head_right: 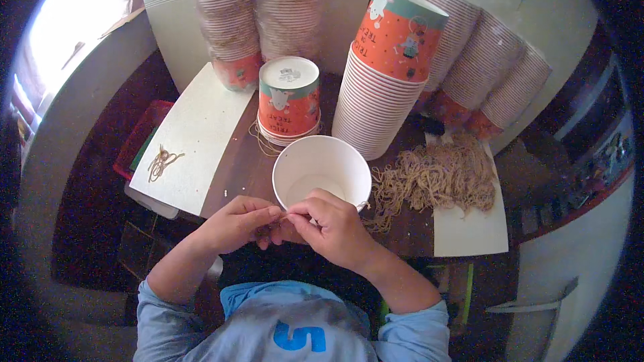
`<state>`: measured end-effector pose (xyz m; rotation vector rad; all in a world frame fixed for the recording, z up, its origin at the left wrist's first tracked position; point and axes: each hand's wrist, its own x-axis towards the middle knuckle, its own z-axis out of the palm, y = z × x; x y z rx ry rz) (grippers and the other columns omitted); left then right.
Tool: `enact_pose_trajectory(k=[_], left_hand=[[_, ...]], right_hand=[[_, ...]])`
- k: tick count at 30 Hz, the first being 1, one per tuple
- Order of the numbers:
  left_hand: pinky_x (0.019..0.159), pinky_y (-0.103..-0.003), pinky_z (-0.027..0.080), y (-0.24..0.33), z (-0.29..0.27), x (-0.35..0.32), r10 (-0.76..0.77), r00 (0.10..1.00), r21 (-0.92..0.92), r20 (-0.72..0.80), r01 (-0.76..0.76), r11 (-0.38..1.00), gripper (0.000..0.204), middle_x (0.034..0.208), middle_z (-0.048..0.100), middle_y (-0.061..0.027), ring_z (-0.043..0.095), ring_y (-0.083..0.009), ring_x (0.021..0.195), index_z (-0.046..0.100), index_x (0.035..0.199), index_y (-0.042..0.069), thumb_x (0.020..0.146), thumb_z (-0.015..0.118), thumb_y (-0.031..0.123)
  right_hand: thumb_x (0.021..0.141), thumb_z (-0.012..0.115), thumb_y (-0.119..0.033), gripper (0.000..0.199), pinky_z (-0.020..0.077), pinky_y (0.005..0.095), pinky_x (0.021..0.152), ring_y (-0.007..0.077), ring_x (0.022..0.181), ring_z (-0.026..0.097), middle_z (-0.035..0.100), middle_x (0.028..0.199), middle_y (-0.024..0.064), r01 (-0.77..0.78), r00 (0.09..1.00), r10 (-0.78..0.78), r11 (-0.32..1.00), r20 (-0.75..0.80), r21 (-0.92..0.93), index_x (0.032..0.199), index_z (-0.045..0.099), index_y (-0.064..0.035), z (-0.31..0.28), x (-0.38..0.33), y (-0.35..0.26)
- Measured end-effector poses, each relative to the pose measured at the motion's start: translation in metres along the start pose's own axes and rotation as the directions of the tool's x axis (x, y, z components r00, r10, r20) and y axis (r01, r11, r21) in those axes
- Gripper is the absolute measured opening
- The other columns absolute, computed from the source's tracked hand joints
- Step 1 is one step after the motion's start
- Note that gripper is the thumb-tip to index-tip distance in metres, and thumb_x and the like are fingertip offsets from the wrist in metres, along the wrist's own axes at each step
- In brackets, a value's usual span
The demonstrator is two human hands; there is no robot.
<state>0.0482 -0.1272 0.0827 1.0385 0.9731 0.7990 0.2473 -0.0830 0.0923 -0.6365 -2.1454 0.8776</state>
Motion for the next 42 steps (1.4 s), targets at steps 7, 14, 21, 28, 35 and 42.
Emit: enact_pose_trajectory(k=[7, 14, 21, 28, 35, 42], left_hand=[[0.057, -0.021, 0.045, -0.005, 0.001, 0.001, 0.044, 0.998, 0.036, 0.033, -0.045, 0.998, 0.023, 0.074, 0.062, -0.002, 0.054, -0.0065, 0.063, 0.065, 0.095, 0.001, 0.093, 0.054, 0.021], [0.062, -0.023, 0.049, 0.002, 0.001, -0.005, 0.131, 0.991, 0.221, -0.02, -0.123, 0.967, 0.011, 0.078, 0.065, -0.003, 0.058, -0.008, 0.069, 0.066, 0.088, 0.001, 0.086, 0.062, 0.011], [0.062, -0.026, 0.049, 0.016, 0.003, -0.003, 0.528, 0.849, 0.702, 0.016, -0.386, 0.599, 0.013, 0.078, 0.065, -0.008, 0.059, -0.01, 0.068, 0.066, 0.09, -0.001, 0.082, 0.065, 0.008], [0.06, -0.023, 0.046, -0.002, -0.054, 0.061, 0.501, 0.782, 0.594, -0.37, -0.215, 0.775, 0.018, 0.082, 0.065, -0.0055, 0.056, -0.0084, 0.067, 0.064, 0.1, -0.002, 0.084, 0.06, 0.006], [0.057, -0.024, 0.044, -0.013, -0.062, 0.084, 0.427, 0.832, 0.447, -0.354, -0.251, 0.859, 0.02, 0.071, 0.063, -0.0046, 0.053, -0.008, 0.063, 0.066, 0.099, -0.004, 0.086, 0.057, 0.008], [0.067, -0.025, 0.051, -0.008, -0.062, 0.085, 0.398, 0.87, 0.498, -0.292, -0.218, 0.839, 0.021, 0.087, 0.067, -0.0083, 0.061, -0.011, 0.075, 0.062, 0.104, -0.006, 0.089, 0.056, 0.006]], right_hand=[[0.079, 0.066, -0.004, 0.008, 0.0476, 0.0316, 0.058, 0.023, 0.066, 0.059, 0.057, 0.075, 0.0094, 0.032, 0.999, -0.033, 0.998, -0.005, -0.058, 0.085, 0.061, -0.0026, 0.001, -0.003, 0.001], [0.076, 0.067, -0.003, 0.01, 0.0479, 0.0327, 0.059, 0.0244, 0.066, 0.059, 0.057, 0.075, 0.0094, 0.082, 0.992, -0.078, 0.996, 0.097, -0.037, 0.084, 0.061, -0.0029, -0.005, -0.001, -0.001], [0.077, 0.065, -0.011, 0.008, 0.0475, 0.037, 0.059, 0.0287, 0.066, 0.059, 0.058, 0.073, 0.0129, 0.108, 0.987, -0.081, 0.972, 0.135, -0.208, 0.078, 0.062, -0.0026, -0.01, 0.02, 0.009], [0.077, 0.061, -0.014, 0.014, 0.0473, 0.0335, 0.058, 0.0213, 0.062, 0.063, 0.064, 0.069, 0.0142, -0.28, 0.958, 0.284, 0.957, 0.048, -0.071, 0.076, 0.065, -0.0003, 0.001, 0.066, 0.082], [0.075, 0.064, -0.012, 0.013, 0.0479, 0.0293, 0.057, 0.014, 0.063, 0.061, 0.064, 0.07, 0.0085, -0.312, 0.943, 0.328, 0.931, 0.058, -0.192, 0.076, 0.065, 0.0007, 0.007, 0.084, 0.088], [0.074, 0.063, -0.011, 0.012, 0.0484, 0.031, 0.058, 0.0174, 0.062, 0.062, 0.064, 0.071, 0.0106, -0.279, 0.956, 0.292, 0.935, 0.031, -0.218, 0.076, 0.065, 0.0009, 0.009, 0.084, 0.088]])
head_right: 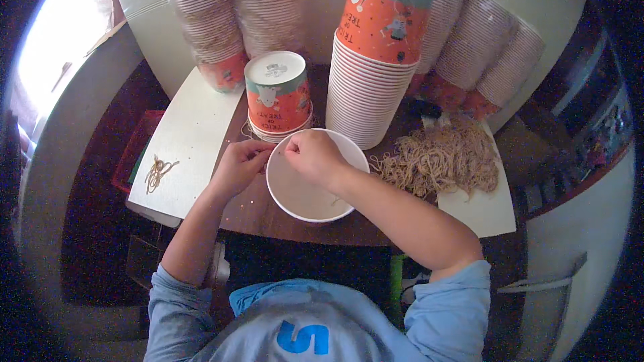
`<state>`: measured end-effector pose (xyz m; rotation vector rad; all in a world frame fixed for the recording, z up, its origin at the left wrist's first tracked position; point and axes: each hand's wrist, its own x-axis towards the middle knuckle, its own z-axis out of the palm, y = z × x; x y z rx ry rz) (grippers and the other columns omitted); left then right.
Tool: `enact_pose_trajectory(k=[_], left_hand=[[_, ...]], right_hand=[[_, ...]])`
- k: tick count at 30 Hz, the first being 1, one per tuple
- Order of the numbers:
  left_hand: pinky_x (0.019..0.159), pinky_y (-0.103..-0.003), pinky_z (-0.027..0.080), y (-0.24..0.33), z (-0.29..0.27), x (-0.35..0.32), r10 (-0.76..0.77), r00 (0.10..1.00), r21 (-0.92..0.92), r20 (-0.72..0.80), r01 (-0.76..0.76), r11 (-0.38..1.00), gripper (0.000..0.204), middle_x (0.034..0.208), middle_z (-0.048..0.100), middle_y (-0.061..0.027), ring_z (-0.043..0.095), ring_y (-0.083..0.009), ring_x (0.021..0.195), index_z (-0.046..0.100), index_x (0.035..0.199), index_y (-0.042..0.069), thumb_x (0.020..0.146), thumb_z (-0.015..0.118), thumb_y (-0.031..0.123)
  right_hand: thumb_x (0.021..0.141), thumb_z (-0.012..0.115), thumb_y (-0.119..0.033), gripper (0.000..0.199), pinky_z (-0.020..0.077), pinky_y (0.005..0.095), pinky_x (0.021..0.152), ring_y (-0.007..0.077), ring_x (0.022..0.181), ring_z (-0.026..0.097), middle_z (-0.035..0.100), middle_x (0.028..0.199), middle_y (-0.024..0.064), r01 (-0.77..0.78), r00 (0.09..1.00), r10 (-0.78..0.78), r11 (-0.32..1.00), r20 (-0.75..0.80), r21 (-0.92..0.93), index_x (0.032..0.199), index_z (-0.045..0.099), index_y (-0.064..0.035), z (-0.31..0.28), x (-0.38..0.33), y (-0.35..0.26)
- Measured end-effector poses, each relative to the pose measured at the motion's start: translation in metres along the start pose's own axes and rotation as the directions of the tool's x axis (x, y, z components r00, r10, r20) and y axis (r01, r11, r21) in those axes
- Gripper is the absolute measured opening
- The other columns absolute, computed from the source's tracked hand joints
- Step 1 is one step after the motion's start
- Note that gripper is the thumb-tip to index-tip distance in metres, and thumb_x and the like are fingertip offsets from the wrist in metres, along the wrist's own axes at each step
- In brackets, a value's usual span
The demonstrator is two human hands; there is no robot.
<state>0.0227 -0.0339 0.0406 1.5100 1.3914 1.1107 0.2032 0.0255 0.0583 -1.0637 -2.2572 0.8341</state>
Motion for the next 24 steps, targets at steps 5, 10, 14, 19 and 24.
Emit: enact_pose_trajectory(k=[5, 10, 14, 19, 24], left_hand=[[0.067, -0.025, 0.051, 0.004, 0.001, -0.001, -0.008, 1.0, -0.009, 0.017, 0.008, 1.0, 0.021, 0.088, 0.067, -0.0081, 0.061, -0.0102, 0.075, 0.063, 0.105, -0.005, 0.089, 0.056, 0.007], [0.068, -0.025, 0.051, -0.002, 0.001, 0.001, -0.008, 0.999, -0.033, 0.031, 0.009, 0.999, 0.022, 0.089, 0.067, -0.0079, 0.061, -0.0099, 0.076, 0.063, 0.106, -0.005, 0.089, 0.057, 0.007], [0.067, -0.024, 0.049, 0.004, 0.003, -0.001, -0.014, 1.0, -0.093, 0.028, 0.016, 0.995, 0.023, 0.087, 0.067, -0.0072, 0.06, -0.0085, 0.074, 0.063, 0.106, -0.004, 0.087, 0.053, 0.002], [0.069, -0.024, 0.05, 0.013, 0.001, -0.002, 0.002, 0.999, -0.054, 0.052, 0.001, 0.999, 0.023, 0.089, 0.067, -0.0079, 0.06, -0.0091, 0.077, 0.063, 0.107, -0.004, 0.087, 0.053, 0.001], [0.069, -0.026, 0.05, 0.007, -0.001, 0.002, 0.099, 0.993, 0.032, 0.063, -0.101, 0.994, 0.023, 0.088, 0.067, -0.0089, 0.061, -0.0099, 0.077, 0.064, 0.105, -0.003, 0.085, 0.054, 0.001]], right_hand=[[0.074, 0.063, -0.009, 0.01, 0.0484, 0.0324, 0.057, 0.0196, 0.063, 0.062, 0.064, 0.071, 0.0114, -0.057, 0.998, 0.057, 0.998, 0.016, 0.016, 0.075, 0.065, 0.0007, -0.001, 0.001, -0.004], [0.074, 0.061, -0.013, 0.012, 0.0487, 0.0359, 0.06, 0.0239, 0.064, 0.063, 0.064, 0.07, 0.013, -0.023, 1.0, 0.023, 1.0, 0.001, 0.002, 0.073, 0.065, -0.0014, 0.004, 0.003, 0.001], [0.074, 0.06, -0.015, 0.013, 0.0496, 0.0405, 0.063, 0.0298, 0.067, 0.064, 0.064, 0.07, 0.0148, -0.038, 0.999, 0.038, 0.999, 0.003, -0.016, 0.071, 0.065, -0.0041, 0.005, 0.004, 0.001], [0.075, 0.063, -0.012, 0.013, 0.0488, 0.0348, 0.061, 0.0238, 0.066, 0.063, 0.065, 0.073, 0.0143, -0.012, 1.0, 0.012, 0.999, 0.003, -0.044, 0.077, 0.067, -0.0006, 0.005, 0.005, 0.002], [0.075, 0.063, -0.012, 0.012, 0.0489, 0.0352, 0.061, 0.0246, 0.067, 0.064, 0.065, 0.073, 0.0145, 0.007, 1.0, -0.006, 0.998, 0.004, -0.063, 0.079, 0.067, -0.0012, 0.007, 0.007, 0.002]])
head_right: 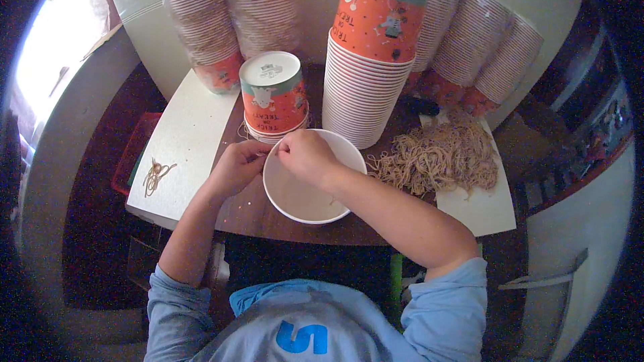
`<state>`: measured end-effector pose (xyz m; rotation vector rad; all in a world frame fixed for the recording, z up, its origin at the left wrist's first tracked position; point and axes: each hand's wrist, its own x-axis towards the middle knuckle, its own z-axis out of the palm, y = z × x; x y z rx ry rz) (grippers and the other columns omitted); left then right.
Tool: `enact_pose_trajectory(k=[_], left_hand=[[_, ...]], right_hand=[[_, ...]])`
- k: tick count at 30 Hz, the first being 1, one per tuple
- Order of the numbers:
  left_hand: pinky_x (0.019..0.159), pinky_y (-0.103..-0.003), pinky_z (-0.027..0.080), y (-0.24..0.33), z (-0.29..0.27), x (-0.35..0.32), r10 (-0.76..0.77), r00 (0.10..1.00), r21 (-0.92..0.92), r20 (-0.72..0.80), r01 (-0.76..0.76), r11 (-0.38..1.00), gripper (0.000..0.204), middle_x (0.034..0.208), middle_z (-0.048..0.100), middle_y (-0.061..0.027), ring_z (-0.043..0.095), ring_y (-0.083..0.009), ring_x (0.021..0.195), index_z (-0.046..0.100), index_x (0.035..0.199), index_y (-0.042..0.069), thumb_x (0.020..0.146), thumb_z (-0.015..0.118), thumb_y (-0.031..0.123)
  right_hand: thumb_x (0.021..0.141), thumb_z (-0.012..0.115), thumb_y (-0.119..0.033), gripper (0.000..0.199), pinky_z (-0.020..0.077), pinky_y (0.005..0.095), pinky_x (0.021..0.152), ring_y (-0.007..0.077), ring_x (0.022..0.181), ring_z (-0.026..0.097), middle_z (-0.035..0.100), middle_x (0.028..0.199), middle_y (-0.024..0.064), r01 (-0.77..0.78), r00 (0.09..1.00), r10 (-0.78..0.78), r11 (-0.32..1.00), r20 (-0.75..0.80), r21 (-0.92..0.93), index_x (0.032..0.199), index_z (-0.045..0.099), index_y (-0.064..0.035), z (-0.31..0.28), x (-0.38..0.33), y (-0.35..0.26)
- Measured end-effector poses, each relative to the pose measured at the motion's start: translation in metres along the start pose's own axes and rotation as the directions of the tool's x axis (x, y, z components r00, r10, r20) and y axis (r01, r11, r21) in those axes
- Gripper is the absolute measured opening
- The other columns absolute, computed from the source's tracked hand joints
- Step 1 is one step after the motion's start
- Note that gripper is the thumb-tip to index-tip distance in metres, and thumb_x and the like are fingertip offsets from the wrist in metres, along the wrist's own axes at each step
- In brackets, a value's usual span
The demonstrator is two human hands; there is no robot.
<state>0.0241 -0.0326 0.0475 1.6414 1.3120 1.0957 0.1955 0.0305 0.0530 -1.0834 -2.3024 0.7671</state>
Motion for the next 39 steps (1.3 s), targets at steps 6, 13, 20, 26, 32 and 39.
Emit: enact_pose_trajectory(k=[6, 13, 20, 26, 32, 39], left_hand=[[0.068, -0.029, 0.05, 0.012, -0.002, -0.004, -0.062, 0.998, 0.203, 0.033, 0.054, 0.978, 0.02, 0.081, 0.067, -0.0141, 0.064, -0.0156, 0.073, 0.066, 0.099, -0.002, 0.082, 0.057, 0.003], [0.063, -0.031, 0.049, 0.026, 0.016, -0.047, -0.134, 0.991, 0.308, -0.018, 0.133, 0.942, 0.017, 0.072, 0.065, -0.0136, 0.062, -0.0174, 0.066, 0.064, 0.082, -0.003, 0.079, 0.062, 0.014], [0.076, -0.022, 0.04, 0.014, 0.016, -0.114, -0.001, 0.997, -0.435, 0.074, 0.034, 0.9, 0.007, 0.097, 0.059, -0.0052, 0.051, -0.008, 0.085, 0.057, 0.082, 0.003, 0.086, 0.054, 0.007], [0.082, -0.028, 0.042, 0.033, 0.021, -0.107, 0.049, 0.999, -0.651, 0.001, -0.036, 0.758, 0.005, 0.096, 0.061, -0.007, 0.055, -0.0123, 0.09, 0.056, 0.087, 0.003, 0.089, 0.052, 0.006], [0.074, -0.024, 0.05, 0.03, 0.042, -0.083, -0.124, 0.992, -0.693, 0.019, 0.102, 0.714, 0.01, 0.084, 0.059, -0.0029, 0.058, -0.0097, 0.077, 0.054, 0.1, 0.002, 0.092, 0.052, 0.009], [0.069, -0.026, 0.052, 0.031, 0.046, -0.089, -0.195, 0.963, -0.77, 0.184, 0.265, 0.581, 0.014, 0.09, 0.064, -0.0065, 0.062, -0.0109, 0.075, 0.057, 0.103, 0.001, 0.09, 0.055, 0.007]], right_hand=[[0.077, 0.064, -0.014, 0.013, 0.0482, 0.0339, 0.06, 0.0192, 0.064, 0.062, 0.065, 0.071, 0.0131, -0.072, 0.995, 0.071, 0.997, 0.068, 0.011, 0.079, 0.067, -0.0019, -0.004, -0.004, -0.006], [0.078, 0.065, -0.02, 0.02, 0.0478, 0.0304, 0.065, 0.0158, 0.071, 0.061, 0.065, 0.077, 0.0097, 0.092, 0.904, -0.141, 0.986, 0.404, 0.138, 0.09, 0.067, -0.0038, -0.027, -0.018, -0.013], [0.078, 0.066, -0.023, 0.032, 0.0484, 0.0341, 0.07, 0.0238, 0.076, 0.061, 0.061, 0.082, 0.0098, 0.178, 0.846, -0.094, 0.978, 0.525, -0.111, 0.103, 0.061, -0.0044, -0.082, -0.065, -0.039], [0.074, 0.067, -0.013, 0.023, 0.0483, 0.0384, 0.069, 0.0304, 0.078, 0.059, 0.06, 0.081, 0.0115, 0.401, 0.901, -0.314, 0.865, 0.299, -0.302, 0.095, 0.061, -0.0048, -0.087, -0.095, -0.061], [0.075, 0.063, -0.008, 0.014, 0.0487, 0.0388, 0.068, 0.0305, 0.076, 0.06, 0.061, 0.08, 0.0122, 0.578, 0.79, -0.576, 0.814, 0.21, 0.057, 0.088, 0.061, -0.0032, -0.066, -0.074, -0.074], [0.075, 0.063, -0.006, 0.009, 0.0478, 0.0315, 0.065, 0.0222, 0.07, 0.061, 0.062, 0.077, 0.0091, 0.323, 0.901, -0.399, 0.88, 0.171, 0.348, 0.084, 0.065, -0.0037, -0.038, -0.057, -0.06]])
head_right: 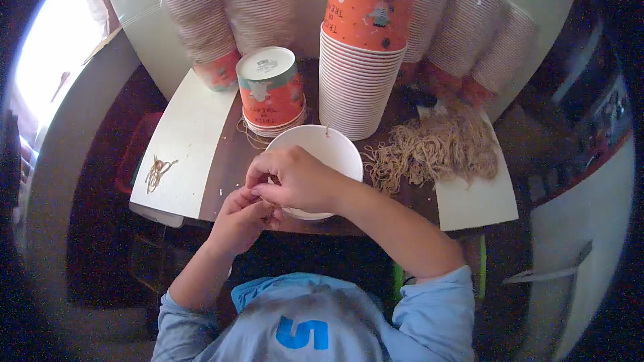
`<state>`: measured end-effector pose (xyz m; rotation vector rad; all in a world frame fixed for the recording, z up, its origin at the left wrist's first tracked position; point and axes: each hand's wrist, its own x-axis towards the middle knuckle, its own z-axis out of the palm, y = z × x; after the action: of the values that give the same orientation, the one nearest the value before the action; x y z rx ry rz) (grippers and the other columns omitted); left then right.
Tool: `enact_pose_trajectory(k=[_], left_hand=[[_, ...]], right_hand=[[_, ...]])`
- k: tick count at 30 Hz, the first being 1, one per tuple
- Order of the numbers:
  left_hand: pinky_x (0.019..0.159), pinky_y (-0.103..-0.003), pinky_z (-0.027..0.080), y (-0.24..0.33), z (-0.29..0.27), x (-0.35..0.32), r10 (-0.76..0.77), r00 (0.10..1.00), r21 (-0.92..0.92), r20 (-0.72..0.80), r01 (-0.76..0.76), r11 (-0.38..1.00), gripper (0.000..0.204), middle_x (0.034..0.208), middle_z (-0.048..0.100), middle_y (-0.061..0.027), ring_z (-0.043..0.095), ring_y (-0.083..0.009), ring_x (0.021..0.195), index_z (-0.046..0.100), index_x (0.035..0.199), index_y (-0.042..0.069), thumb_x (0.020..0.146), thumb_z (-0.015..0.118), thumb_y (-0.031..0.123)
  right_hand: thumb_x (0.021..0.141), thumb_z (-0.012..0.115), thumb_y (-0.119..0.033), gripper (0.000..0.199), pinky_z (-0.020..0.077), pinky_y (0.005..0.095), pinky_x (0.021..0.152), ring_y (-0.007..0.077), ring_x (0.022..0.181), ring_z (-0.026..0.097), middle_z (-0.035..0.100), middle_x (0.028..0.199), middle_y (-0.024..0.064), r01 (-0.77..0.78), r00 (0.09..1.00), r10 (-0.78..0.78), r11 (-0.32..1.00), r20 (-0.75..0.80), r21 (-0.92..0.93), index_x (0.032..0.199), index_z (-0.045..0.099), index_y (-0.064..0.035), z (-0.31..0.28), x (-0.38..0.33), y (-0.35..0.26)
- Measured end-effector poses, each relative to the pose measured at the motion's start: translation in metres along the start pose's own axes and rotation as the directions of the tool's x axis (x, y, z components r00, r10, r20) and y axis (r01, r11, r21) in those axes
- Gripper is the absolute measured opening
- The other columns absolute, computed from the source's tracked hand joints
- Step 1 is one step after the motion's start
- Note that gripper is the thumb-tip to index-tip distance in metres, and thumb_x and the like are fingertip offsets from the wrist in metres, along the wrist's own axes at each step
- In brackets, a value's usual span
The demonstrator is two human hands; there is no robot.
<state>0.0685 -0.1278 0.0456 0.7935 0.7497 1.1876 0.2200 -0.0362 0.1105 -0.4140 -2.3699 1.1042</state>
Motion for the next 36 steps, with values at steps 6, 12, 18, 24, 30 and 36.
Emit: enact_pose_trajectory(k=[6, 12, 18, 24, 30, 36], left_hand=[[0.067, -0.024, 0.052, 0.002, -0.004, -0.009, 0.054, 0.995, 0.017, 0.085, -0.056, 0.998, 0.012, 0.085, 0.065, -0.0082, 0.063, -0.0122, 0.074, 0.059, 0.098, 0.001, 0.09, 0.057, 0.009], [0.064, -0.024, 0.051, 0.002, -0.007, -0.01, 0.052, 0.998, 0.032, 0.025, -0.053, 0.998, 0.009, 0.086, 0.065, -0.0079, 0.062, -0.0117, 0.071, 0.059, 0.095, 0.002, 0.091, 0.057, 0.009], [0.064, -0.023, 0.05, 0.002, -0.002, -0.008, 0.098, 0.994, 0.104, 0.045, -0.102, 0.989, 0.007, 0.085, 0.064, -0.0052, 0.06, -0.01, 0.069, 0.059, 0.093, 0.002, 0.091, 0.057, 0.008], [0.06, -0.022, 0.048, -0.001, -0.007, -0.01, 0.179, 0.983, 0.208, 0.049, -0.185, 0.961, 0.007, 0.082, 0.063, -0.0051, 0.058, -0.0091, 0.066, 0.059, 0.093, 0.001, 0.09, 0.059, 0.008], [0.06, -0.022, 0.048, 0.001, -0.002, -0.009, 0.171, 0.984, 0.225, 0.048, -0.178, 0.958, 0.008, 0.08, 0.064, -0.005, 0.058, -0.0086, 0.066, 0.059, 0.092, 0.001, 0.089, 0.059, 0.008], [0.062, -0.022, 0.049, -0.001, -0.004, -0.01, 0.183, 0.982, 0.243, 0.048, -0.19, 0.951, 0.007, 0.082, 0.063, -0.0052, 0.058, -0.0089, 0.068, 0.058, 0.091, 0.001, 0.089, 0.059, 0.008]], right_hand=[[0.072, 0.067, -0.008, 0.009, 0.0451, 0.036, 0.077, 0.0256, 0.084, 0.059, 0.061, 0.081, 0.0074, 0.063, 0.931, -0.228, 0.871, -0.286, -0.487, 0.081, 0.065, -0.0069, 0.003, -0.022, 0.004], [0.073, 0.071, -0.014, 0.019, 0.0422, 0.0383, 0.083, 0.0265, 0.088, 0.059, 0.062, 0.092, 0.0079, 0.017, 0.988, -0.063, 0.952, -0.144, -0.305, 0.089, 0.065, -0.0076, -0.006, -0.052, -0.012], [0.073, 0.071, -0.014, 0.018, 0.0426, 0.0362, 0.076, 0.0241, 0.077, 0.059, 0.063, 0.081, 0.0068, -0.067, 0.998, 0.067, 0.99, -0.005, -0.126, 0.088, 0.064, -0.0069, 0.005, -0.044, -0.006], [0.073, 0.069, -0.011, 0.011, 0.0438, 0.0336, 0.071, 0.0241, 0.07, 0.059, 0.061, 0.073, 0.0054, -0.083, 0.994, 0.053, 0.934, -0.095, -0.348, 0.081, 0.063, -0.0066, -0.004, -0.059, -0.012], [0.07, 0.069, -0.008, 0.016, 0.0442, 0.0347, 0.072, 0.0244, 0.072, 0.06, 0.061, 0.077, 0.0057, -0.013, 0.96, -0.106, 0.906, -0.258, -0.423, 0.084, 0.062, -0.0068, 0.003, -0.059, -0.019], [0.073, 0.064, -0.011, 0.013, 0.0425, 0.0377, 0.073, 0.0242, 0.076, 0.058, 0.059, 0.083, 0.0078, 0.095, 0.961, -0.217, 0.841, -0.173, -0.532, 0.084, 0.058, -0.0073, 0.016, -0.062, -0.008]])
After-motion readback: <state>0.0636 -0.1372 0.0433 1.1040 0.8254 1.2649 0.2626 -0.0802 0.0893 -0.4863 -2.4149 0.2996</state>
